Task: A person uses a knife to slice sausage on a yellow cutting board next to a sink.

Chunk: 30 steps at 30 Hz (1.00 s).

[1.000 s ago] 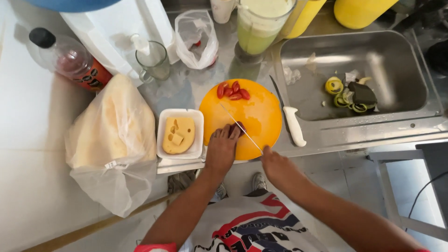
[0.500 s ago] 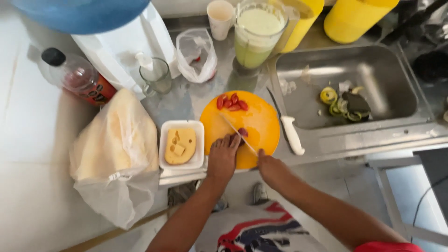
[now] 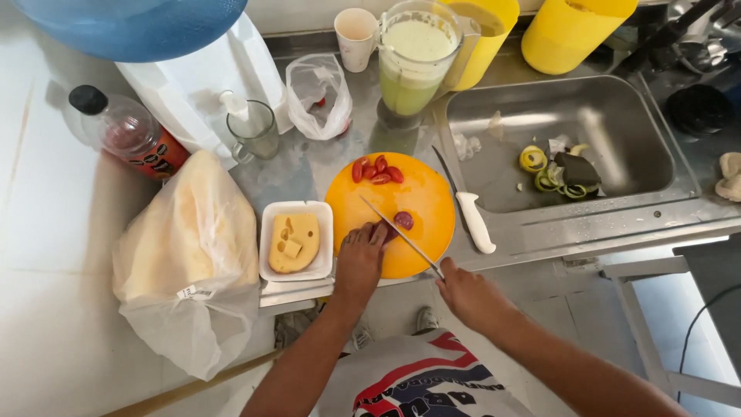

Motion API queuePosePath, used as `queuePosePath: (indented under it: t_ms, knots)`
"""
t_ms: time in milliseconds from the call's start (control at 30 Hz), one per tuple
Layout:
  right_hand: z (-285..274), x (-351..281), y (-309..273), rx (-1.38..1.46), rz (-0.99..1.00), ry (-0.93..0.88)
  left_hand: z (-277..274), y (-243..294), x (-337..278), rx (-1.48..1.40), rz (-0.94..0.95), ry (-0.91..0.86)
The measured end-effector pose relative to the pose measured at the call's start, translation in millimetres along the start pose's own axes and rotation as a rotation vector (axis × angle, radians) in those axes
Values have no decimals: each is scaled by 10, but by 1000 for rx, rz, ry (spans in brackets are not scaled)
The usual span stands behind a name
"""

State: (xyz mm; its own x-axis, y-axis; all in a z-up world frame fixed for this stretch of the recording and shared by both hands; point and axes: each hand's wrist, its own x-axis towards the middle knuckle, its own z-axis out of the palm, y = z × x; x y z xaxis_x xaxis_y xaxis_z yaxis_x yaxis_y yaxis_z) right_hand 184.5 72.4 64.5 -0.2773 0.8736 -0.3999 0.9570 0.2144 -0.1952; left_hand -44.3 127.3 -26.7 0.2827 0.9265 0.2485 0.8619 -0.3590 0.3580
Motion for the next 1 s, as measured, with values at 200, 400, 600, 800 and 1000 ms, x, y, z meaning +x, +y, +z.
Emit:
queuePosePath:
  t_ms: [200, 400, 600, 800, 1000]
  knots:
    - [56, -12, -136, -66, -32, 4, 59, -18, -9, -5, -20, 4]
    - [70, -8, -137, -64, 0, -48, 95, -42, -8, -34, -3, 54]
    - [-95, 137, -322, -66, -18, -98, 46, -23, -8, -31, 23, 104]
    - [-23, 331, -331, -46, -40, -70, 151, -47, 16, -12, 75, 201]
    - [146, 347, -257, -120, -37, -110, 215, -75, -31, 16, 111, 250]
